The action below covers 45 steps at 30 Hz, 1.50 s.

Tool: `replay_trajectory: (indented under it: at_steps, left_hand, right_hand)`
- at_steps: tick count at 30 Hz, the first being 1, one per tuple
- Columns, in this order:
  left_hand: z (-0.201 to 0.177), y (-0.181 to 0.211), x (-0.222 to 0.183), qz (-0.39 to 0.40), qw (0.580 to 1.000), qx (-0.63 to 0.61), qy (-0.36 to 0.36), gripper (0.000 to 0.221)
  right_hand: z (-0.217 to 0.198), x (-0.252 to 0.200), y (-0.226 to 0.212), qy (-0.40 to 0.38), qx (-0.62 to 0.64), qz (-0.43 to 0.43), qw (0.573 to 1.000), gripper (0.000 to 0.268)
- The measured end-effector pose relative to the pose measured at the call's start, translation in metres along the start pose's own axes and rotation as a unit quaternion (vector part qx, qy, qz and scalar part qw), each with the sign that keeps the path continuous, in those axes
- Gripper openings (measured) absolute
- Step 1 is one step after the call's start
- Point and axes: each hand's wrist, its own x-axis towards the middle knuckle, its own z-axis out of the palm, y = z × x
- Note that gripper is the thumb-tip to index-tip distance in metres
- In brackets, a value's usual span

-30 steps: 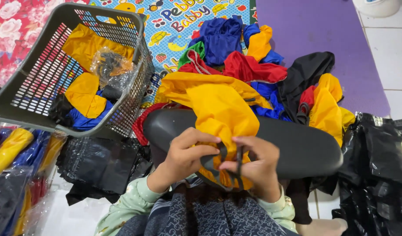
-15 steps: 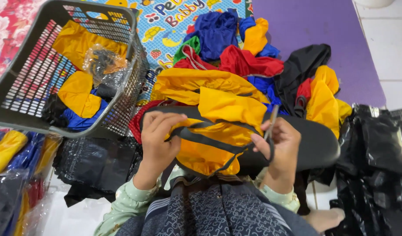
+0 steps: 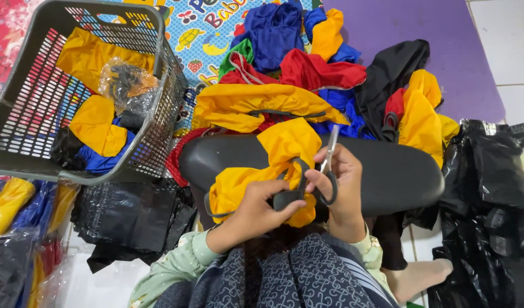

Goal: Packing fabric tire covers into plastic bags and trimming excess threads with scissors.

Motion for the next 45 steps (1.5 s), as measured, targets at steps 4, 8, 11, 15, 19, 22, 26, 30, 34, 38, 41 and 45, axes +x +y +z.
replay_trajectory:
  at_steps: [4, 8, 11, 15, 19, 22, 26, 30, 34, 38, 41, 45]
  left_hand:
    - [-0.008, 0.007, 0.004, -0.047, 0.995, -0.077, 0.042, 0.022]
    - [-0.016, 0.008, 0.001, -0.047, 0.989, -0.076, 0.118, 0.027]
    - [-0.017, 0.019, -0.002, -0.014, 0.992, -0.039, 0.12, 0.033]
    - [-0.016, 0.039, -0.002, 0.038, 0.993, -0.025, 0.108, 0.043]
    - [-0.014, 0.051, 0.004, 0.09, 0.99, -0.011, 0.112, 0.028]
    - [-0.012, 0.039, 0.001, 0.091, 0.987, 0.012, 0.131, 0.02]
    - [-0.01, 0.034, -0.001, 0.067, 0.983, 0.023, 0.171, 0.023]
    - [-0.008, 0.037, 0.0, 0.077, 0.979, 0.035, 0.186, 0.025]
    - [-0.007, 0.039, 0.001, 0.093, 0.978, 0.036, 0.182, 0.021]
    - [-0.006, 0.035, 0.003, 0.107, 0.973, 0.055, 0.199, 0.024]
    - [-0.006, 0.031, 0.003, 0.111, 0.967, 0.074, 0.216, 0.028]
    - [-0.006, 0.031, 0.003, 0.115, 0.966, 0.084, 0.216, 0.026]
  right_hand:
    - [-0.01, 0.001, -0.029, 0.009, -0.078, -0.041, 0.996, 0.051]
    - [-0.014, -0.011, -0.06, -0.118, -0.096, -0.13, 0.98, 0.049]
    - [-0.01, -0.021, -0.073, -0.188, -0.234, -0.169, 0.939, 0.055]
    - [-0.018, -0.02, -0.056, -0.19, -0.357, -0.208, 0.891, 0.077]
    - [-0.013, -0.023, -0.057, -0.168, -0.407, -0.226, 0.869, 0.064]
    - [-0.011, -0.025, -0.058, -0.153, -0.439, -0.245, 0.851, 0.059]
    - [-0.018, -0.025, -0.046, -0.154, -0.444, -0.276, 0.838, 0.059]
    - [-0.018, -0.026, -0.044, -0.153, -0.463, -0.279, 0.827, 0.063]
    - [-0.019, -0.025, -0.043, -0.168, -0.452, -0.274, 0.832, 0.059]
    - [-0.019, -0.026, -0.043, -0.16, -0.467, -0.282, 0.823, 0.059]
    - [-0.018, -0.025, -0.047, -0.161, -0.467, -0.282, 0.823, 0.059]
    - [-0.018, -0.026, -0.049, -0.159, -0.471, -0.281, 0.821, 0.061]
